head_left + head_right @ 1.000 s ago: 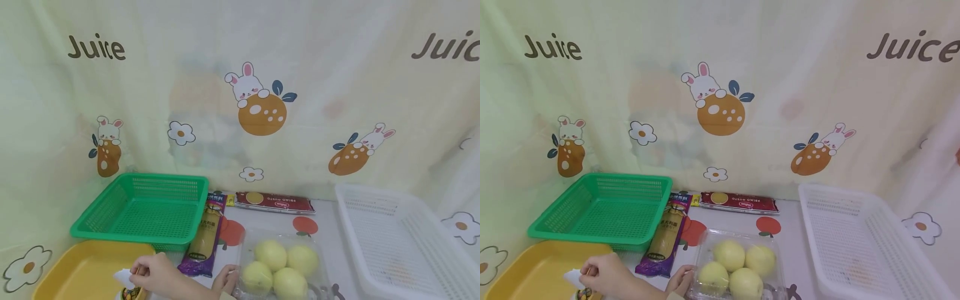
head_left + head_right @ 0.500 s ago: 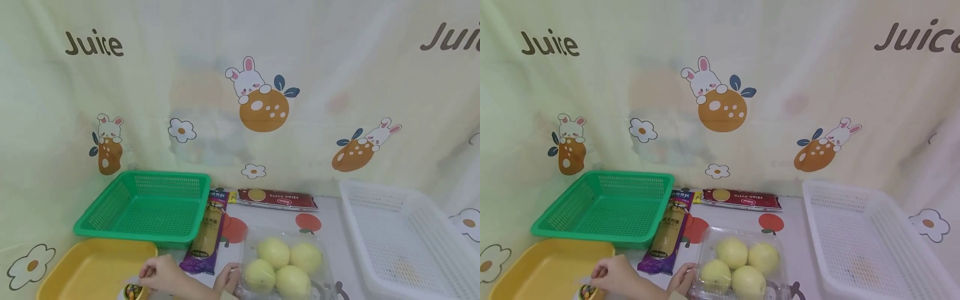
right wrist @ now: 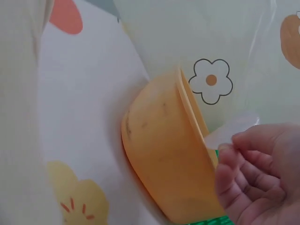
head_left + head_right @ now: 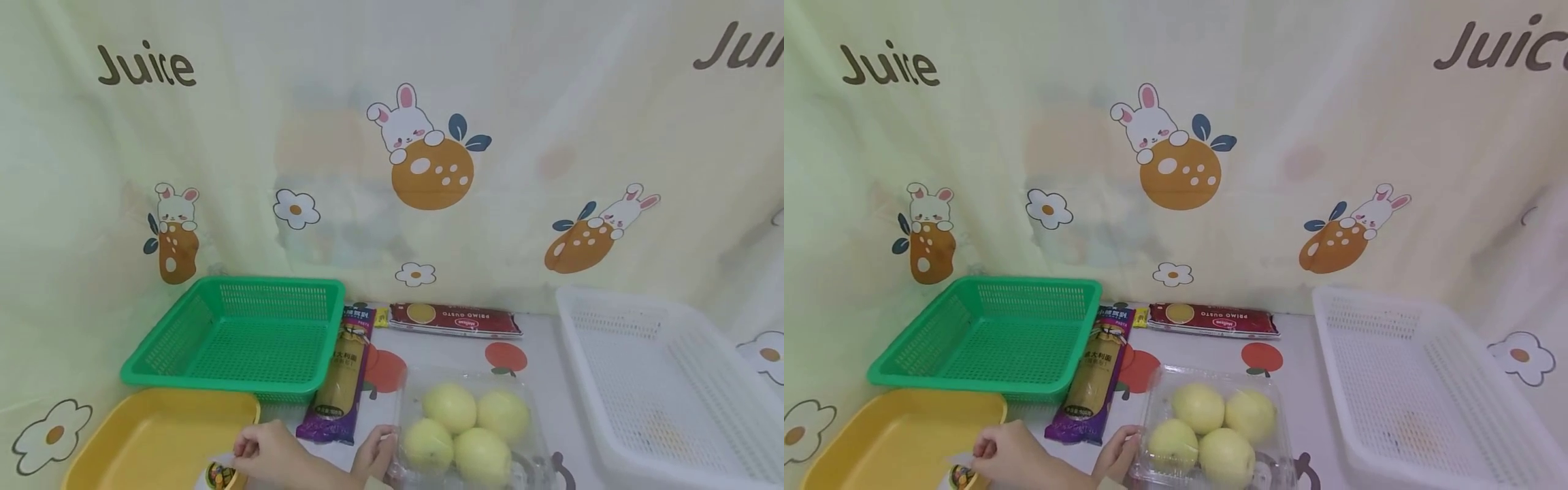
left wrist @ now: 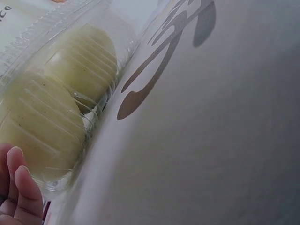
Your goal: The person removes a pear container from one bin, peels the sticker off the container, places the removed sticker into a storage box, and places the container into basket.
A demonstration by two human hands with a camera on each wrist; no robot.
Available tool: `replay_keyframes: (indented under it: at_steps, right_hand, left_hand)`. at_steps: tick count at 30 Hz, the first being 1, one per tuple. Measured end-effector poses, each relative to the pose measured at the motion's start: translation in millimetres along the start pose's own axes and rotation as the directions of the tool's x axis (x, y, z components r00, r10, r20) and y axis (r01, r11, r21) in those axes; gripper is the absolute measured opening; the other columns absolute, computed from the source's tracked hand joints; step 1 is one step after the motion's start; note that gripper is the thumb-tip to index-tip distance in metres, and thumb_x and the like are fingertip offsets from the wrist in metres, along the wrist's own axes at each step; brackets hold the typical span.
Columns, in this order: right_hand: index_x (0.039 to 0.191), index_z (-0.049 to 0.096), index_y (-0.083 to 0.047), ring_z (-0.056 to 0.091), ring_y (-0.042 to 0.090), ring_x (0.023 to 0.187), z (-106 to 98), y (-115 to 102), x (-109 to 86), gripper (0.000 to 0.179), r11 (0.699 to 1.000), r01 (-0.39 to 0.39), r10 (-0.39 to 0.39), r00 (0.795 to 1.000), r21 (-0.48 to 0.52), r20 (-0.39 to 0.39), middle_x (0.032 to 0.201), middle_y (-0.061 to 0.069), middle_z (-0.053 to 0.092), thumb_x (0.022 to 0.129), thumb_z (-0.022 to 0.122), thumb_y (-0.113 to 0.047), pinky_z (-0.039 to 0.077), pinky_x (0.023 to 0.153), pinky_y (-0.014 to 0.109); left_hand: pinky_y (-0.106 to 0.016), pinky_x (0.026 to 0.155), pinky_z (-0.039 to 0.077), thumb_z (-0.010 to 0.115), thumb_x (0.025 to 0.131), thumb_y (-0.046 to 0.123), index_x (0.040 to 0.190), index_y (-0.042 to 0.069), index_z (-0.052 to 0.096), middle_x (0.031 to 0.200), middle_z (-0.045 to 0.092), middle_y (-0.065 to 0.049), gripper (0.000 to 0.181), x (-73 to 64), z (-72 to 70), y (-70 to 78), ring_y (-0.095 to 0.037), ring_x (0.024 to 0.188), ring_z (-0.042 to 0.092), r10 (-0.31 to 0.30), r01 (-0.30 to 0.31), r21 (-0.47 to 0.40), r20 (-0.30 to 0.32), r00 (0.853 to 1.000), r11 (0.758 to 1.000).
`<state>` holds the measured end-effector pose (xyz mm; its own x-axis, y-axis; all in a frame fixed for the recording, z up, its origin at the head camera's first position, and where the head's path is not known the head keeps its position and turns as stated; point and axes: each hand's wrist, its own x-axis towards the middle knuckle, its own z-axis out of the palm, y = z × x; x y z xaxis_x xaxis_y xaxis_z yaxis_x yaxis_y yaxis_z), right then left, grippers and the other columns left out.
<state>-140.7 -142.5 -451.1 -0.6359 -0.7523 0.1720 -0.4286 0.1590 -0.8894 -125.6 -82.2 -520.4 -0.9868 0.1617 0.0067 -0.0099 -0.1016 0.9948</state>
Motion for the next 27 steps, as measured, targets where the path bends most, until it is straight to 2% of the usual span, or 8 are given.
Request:
replay_keyframes:
  at_steps: [4, 8, 11, 15, 19, 22, 27]
  right_hand:
    - [0.081, 0.061, 0.001, 0.045, -0.006, 0.055, 0.5, 4.2, -2.5, 0.003, 1.0, 0.008, -0.008, 0.999, -0.002, 0.034, 0.062, -0.005, 0.055, 0.081, 0.058, 0.0, 0.041, 0.054, 0.009]
    - [0.083, 0.061, 0.002, 0.046, -0.006, 0.057, 3.7, 3.8, -3.4, 0.004, 0.998, 0.043, -0.04, 0.998, -0.051, 0.051, 0.065, -0.002, 0.057, 0.082, 0.058, 0.0, 0.04, 0.055, 0.008]
    - [0.084, 0.061, -0.001, 0.047, -0.007, 0.059, 5.1, 1.6, -2.0, 0.005, 0.983, 0.085, -0.074, 0.995, -0.16, 0.073, 0.068, -0.002, 0.059, 0.085, 0.058, -0.004, 0.039, 0.056, 0.007]
    - [0.087, 0.062, -0.003, 0.047, -0.008, 0.059, 5.5, 0.1, -2.1, 0.007, 0.963, 0.074, -0.047, 0.993, -0.258, 0.109, 0.067, -0.004, 0.058, 0.086, 0.058, -0.008, 0.038, 0.056, 0.006]
    - [0.089, 0.063, -0.003, 0.046, -0.007, 0.059, 5.0, -1.7, -1.0, 0.009, 0.968, 0.019, 0.015, 0.991, -0.249, 0.135, 0.066, -0.006, 0.056, 0.087, 0.058, -0.01, 0.038, 0.056, 0.007]
    - [0.089, 0.065, -0.004, 0.046, -0.008, 0.058, 5.9, -3.8, 1.2, 0.011, 0.952, 0.044, 0.001, 0.989, -0.304, 0.146, 0.066, -0.006, 0.057, 0.088, 0.057, -0.012, 0.037, 0.056, 0.006]
    - [0.084, 0.066, -0.006, 0.042, -0.01, 0.055, 10.5, -3.8, 1.8, 0.013, 0.905, 0.1, -0.055, 0.991, -0.413, 0.119, 0.063, -0.007, 0.057, 0.088, 0.058, -0.015, 0.034, 0.055, 0.003]
  left_hand:
    - [-0.016, 0.043, 0.039, 0.042, 0.095, 0.015, 0.11, -0.008, 0.047, 0.065, 0.053, -0.002, 0.028, 1.3, 3.9, 2.8, -0.006, 0.048, 0.046, -0.032, 0.032, -0.058, 0.01, 0.999, 0.998]
    - [-0.017, 0.044, 0.04, 0.044, 0.094, 0.016, 0.11, -0.007, 0.049, 0.067, 0.054, -0.004, 0.028, 1.2, 4.7, 0.9, -0.008, 0.05, 0.048, -0.052, 0.052, -0.055, 0.002, 0.999, 0.997]
    - [-0.019, 0.047, 0.043, 0.044, 0.094, 0.016, 0.108, -0.006, 0.051, 0.071, 0.058, -0.006, 0.026, 2.3, 2.6, -1.2, -0.009, 0.055, 0.052, -0.028, 0.027, -0.018, -0.014, 1.0, 0.999]
    - [-0.021, 0.047, 0.044, 0.043, 0.095, 0.015, 0.109, -0.007, 0.05, 0.072, 0.059, -0.007, 0.027, 3.1, 0.6, -1.7, -0.01, 0.056, 0.053, 0.009, -0.009, -0.006, -0.002, 1.0, 1.0]
    - [-0.02, 0.045, 0.043, 0.042, 0.096, 0.014, 0.109, -0.007, 0.05, 0.065, 0.054, -0.003, 0.026, 4.8, -0.6, 2.0, -0.008, 0.05, 0.049, 0.047, -0.047, 0.019, 0.004, 0.999, 0.999]
    - [-0.019, 0.046, 0.043, 0.043, 0.095, 0.013, 0.109, -0.006, 0.05, 0.063, 0.053, 0.0, 0.025, 5.4, -1.9, 4.5, -0.007, 0.049, 0.049, 0.055, -0.055, 0.055, -0.009, 0.998, 0.997]
    - [-0.02, 0.046, 0.043, 0.045, 0.094, 0.015, 0.11, -0.006, 0.05, 0.072, 0.059, -0.006, 0.027, 1.1, -0.3, 0.7, -0.011, 0.054, 0.052, -0.03, 0.03, 0.002, -0.006, 1.0, 1.0]
